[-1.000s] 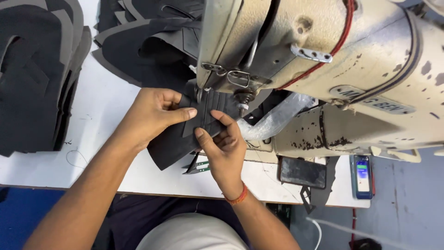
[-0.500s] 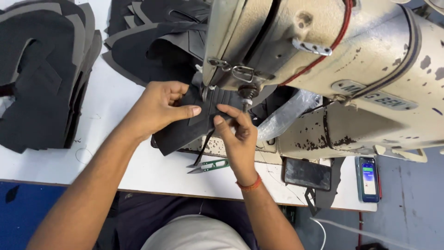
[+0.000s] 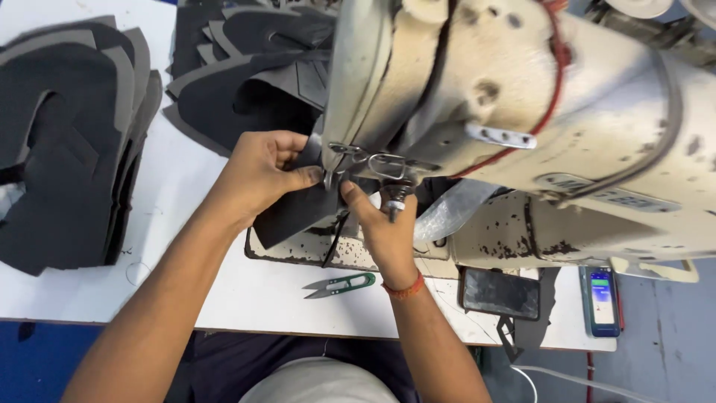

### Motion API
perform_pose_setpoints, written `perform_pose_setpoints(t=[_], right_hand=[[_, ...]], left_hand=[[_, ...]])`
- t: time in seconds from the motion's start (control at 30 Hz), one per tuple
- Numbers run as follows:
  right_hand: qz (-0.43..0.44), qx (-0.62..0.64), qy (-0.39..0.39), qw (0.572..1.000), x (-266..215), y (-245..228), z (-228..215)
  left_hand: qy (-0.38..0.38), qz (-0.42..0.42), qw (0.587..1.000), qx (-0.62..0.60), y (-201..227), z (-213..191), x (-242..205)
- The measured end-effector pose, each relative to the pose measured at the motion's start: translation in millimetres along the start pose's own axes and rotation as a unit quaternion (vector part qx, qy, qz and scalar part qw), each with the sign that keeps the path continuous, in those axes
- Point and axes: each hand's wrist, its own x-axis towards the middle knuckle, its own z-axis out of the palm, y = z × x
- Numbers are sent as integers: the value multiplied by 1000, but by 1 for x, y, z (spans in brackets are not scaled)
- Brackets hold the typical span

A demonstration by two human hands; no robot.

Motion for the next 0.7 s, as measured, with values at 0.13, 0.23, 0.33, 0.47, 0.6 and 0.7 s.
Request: perform_pose_setpoints(t=[0.13,0.23,0.33,0.47,0.6,0.7], right_hand=[[19,-78,25,996,3,10,-6],[-42,-45,-13,998,3,23,-10],[-11,-112,19,993,1,44,-15],[-67,-24,10,997,-2,23,-2],[-123,-145,22,982,-21,-12,0],[-119,-285,83,948,-44,-21,-5]], left_hand=[[-30,10,998,57,-4,-9,12],[-65,-8,996,64,3,-13,11],[-82,-29,995,57,9,-14,6],[-106,-27,994,21,-7,-17,10],[63,33,996,-47,-38,10,-17],[177,56,970,-157,-52,32,-45]])
